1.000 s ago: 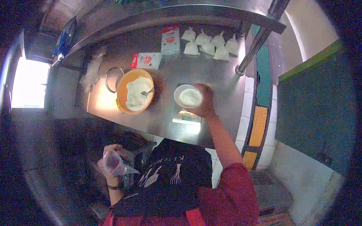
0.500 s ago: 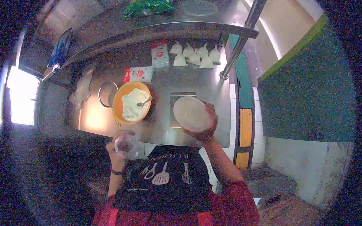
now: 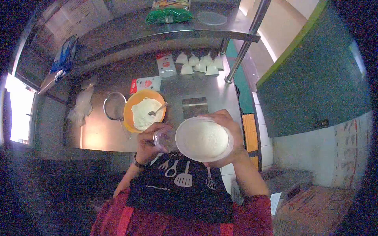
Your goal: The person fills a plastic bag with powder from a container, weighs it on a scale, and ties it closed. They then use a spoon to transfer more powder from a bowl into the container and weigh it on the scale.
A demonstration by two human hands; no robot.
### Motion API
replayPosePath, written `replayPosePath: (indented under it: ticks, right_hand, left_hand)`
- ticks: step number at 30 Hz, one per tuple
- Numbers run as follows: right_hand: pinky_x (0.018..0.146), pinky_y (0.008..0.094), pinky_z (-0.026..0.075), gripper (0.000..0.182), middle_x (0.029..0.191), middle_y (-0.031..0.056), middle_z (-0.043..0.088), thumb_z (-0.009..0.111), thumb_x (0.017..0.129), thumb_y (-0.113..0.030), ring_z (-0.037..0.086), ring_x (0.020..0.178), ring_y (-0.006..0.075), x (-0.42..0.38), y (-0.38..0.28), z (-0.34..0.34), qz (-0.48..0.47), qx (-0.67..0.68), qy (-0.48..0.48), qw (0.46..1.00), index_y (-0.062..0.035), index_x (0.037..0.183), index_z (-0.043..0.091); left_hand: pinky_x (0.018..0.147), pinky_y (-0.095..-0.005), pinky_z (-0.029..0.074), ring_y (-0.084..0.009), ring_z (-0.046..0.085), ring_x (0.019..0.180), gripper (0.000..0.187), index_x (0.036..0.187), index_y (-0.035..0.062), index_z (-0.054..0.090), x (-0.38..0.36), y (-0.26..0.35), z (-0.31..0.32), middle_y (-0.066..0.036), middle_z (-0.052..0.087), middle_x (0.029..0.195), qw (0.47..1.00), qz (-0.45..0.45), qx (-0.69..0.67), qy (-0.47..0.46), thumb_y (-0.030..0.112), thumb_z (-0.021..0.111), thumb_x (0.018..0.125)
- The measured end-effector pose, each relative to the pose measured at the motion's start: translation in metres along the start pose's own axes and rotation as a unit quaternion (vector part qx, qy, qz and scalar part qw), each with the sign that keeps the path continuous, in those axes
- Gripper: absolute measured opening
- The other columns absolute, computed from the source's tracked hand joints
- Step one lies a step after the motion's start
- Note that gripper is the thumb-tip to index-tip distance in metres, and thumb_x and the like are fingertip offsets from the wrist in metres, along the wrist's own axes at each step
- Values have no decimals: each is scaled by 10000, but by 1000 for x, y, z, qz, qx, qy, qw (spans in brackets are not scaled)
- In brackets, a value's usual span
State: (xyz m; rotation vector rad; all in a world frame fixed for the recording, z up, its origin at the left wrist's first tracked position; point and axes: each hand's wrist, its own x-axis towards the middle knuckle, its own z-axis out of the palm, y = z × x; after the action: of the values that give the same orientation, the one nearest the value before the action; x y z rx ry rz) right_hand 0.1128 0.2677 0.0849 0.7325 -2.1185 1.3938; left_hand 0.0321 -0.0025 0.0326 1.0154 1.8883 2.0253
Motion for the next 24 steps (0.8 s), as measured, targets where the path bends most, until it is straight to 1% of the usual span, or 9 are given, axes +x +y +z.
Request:
replayPosePath:
  ticks: [1,2,4,5,8,10,14,16,24]
  right_hand:
    - [880,461,463,942,1171,239,602,917,507,-451,574,1013,324,9,-14,3,12,-19,22,1000,-109,1257,462]
    - [880,461,463,942,1171,239,602,917,507,-451,574,1013,324,12,-15,5,10,-24,20,999,-109,1257,462]
    - [882,450,434,859,1236,165,609,916,482,-438,555,1028,335,19,-17,10,-31,-28,-1,999,-141,1201,552]
    - [867,453,437,817,1257,171,597,912,494,-349,559,1014,352,26,-28,4,-15,-103,-74,992,-144,1200,555]
    - [857,445,444,806,1254,165,599,918,470,-280,560,1019,354,34,-32,13,-13,-91,-82,992,-146,1185,570]
    - [853,442,447,810,1257,157,597,919,459,-263,556,1030,352,39,-34,16,-13,-95,-102,990,-156,1185,576]
    - [857,433,460,797,1271,127,586,911,457,-221,545,1058,347,45,-35,20,-8,-140,-139,980,-181,1185,587]
    - [863,428,464,786,1276,118,582,904,463,-201,544,1055,347,48,-34,22,-6,-132,-150,980,-183,1183,591]
    - [884,422,469,771,1282,101,578,887,466,-160,531,1067,339,49,-31,23,6,-111,-175,978,-184,1179,596]
  left_hand:
    - [911,-346,501,-246,619,1064,533,1107,36,701,1,1,-1,-142,645,1177,1000,8,1,-8,146,865,612]
    - [911,-346,501,-246,619,1064,533,1107,36,701,2,0,-3,-142,645,1177,1000,12,-2,-7,146,865,612]
    - [906,-338,501,-234,620,1059,519,1090,40,710,2,-2,-8,-134,647,1178,999,44,7,-26,127,866,603]
    - [906,-338,501,-234,620,1059,519,1090,40,710,3,-1,-10,-134,647,1178,999,47,6,-20,127,866,603]
    - [918,-355,489,-233,617,1062,511,1080,50,717,0,6,-15,-127,650,1180,998,23,46,-27,154,867,602]
    - [928,-372,476,-232,614,1057,485,1061,79,732,-3,5,-18,-115,655,1178,993,14,111,-37,180,863,606]
    - [924,-376,472,-230,612,1054,467,1053,108,740,-12,2,-22,-99,660,1176,998,-11,65,-23,200,857,611]
    - [914,-365,472,-219,615,1036,466,1057,123,740,-16,-6,-22,-85,663,1175,998,16,63,-13,194,855,612]
    - [886,-344,489,-217,619,1025,489,1078,101,728,-21,1,-16,-82,676,1133,995,-19,94,3,161,853,609]
